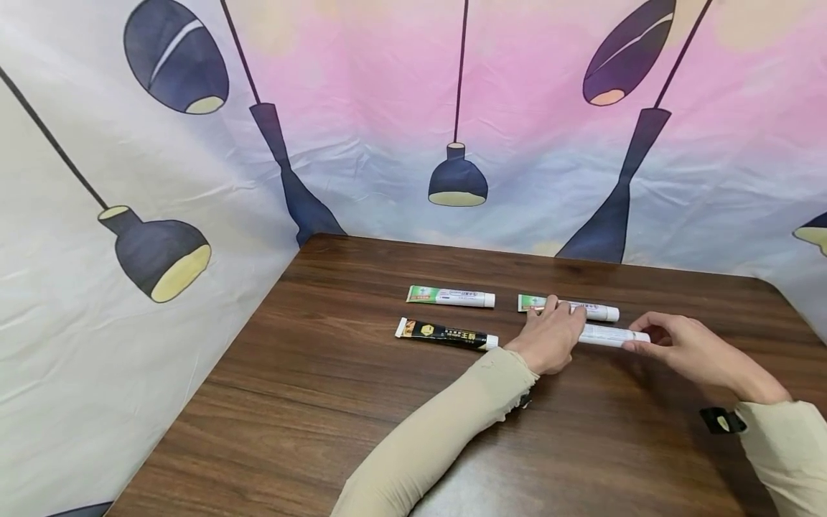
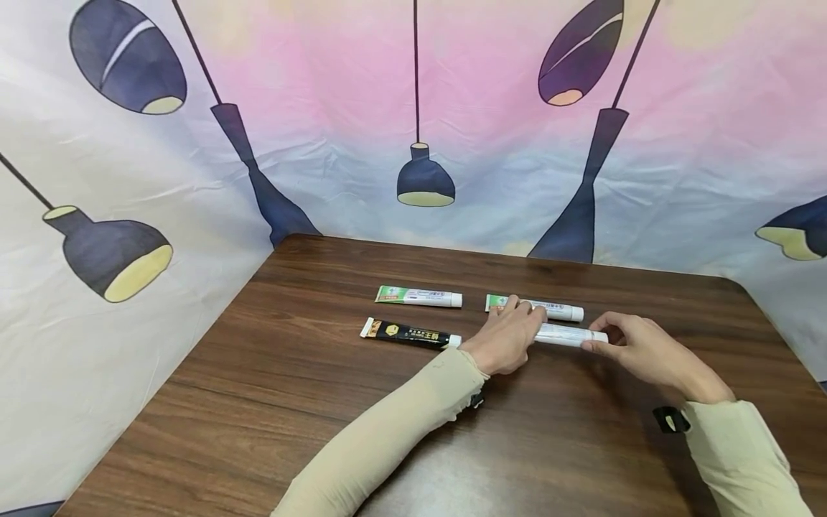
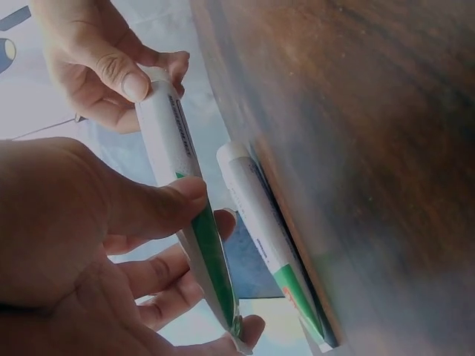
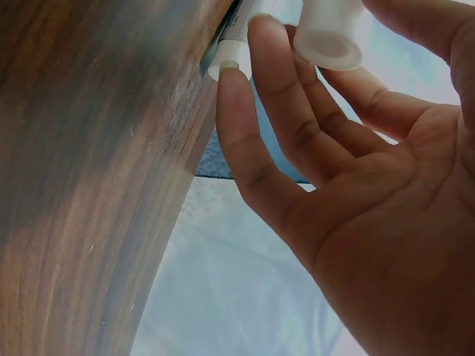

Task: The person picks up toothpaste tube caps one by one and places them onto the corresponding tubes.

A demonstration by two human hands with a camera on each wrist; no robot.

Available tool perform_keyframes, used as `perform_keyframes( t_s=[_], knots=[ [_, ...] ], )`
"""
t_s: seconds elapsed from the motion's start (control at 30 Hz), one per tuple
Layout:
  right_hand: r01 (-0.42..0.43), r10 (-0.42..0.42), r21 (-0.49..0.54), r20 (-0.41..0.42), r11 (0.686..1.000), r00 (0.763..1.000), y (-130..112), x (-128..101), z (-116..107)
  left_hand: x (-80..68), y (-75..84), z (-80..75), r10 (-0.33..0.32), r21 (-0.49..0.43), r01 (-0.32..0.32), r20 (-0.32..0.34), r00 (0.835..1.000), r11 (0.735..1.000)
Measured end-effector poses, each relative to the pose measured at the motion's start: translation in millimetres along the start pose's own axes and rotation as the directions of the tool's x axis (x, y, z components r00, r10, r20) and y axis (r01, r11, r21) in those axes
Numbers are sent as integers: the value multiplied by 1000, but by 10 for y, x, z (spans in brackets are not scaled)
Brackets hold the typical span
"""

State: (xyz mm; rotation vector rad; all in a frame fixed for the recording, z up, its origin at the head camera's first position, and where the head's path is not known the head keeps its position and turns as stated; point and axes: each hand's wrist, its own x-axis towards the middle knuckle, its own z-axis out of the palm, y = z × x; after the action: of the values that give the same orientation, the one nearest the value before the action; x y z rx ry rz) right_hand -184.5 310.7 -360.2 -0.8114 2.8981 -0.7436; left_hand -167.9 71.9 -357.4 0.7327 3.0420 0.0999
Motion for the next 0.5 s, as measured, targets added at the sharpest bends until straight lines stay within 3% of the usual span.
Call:
perform_keyframes(
  t_s=[0.5],
  knots=[
    [29, -26, 66, -44, 997, 999, 17, 14, 69, 25, -60, 23, 2, -35, -2, 16, 1000, 999]
  ],
)
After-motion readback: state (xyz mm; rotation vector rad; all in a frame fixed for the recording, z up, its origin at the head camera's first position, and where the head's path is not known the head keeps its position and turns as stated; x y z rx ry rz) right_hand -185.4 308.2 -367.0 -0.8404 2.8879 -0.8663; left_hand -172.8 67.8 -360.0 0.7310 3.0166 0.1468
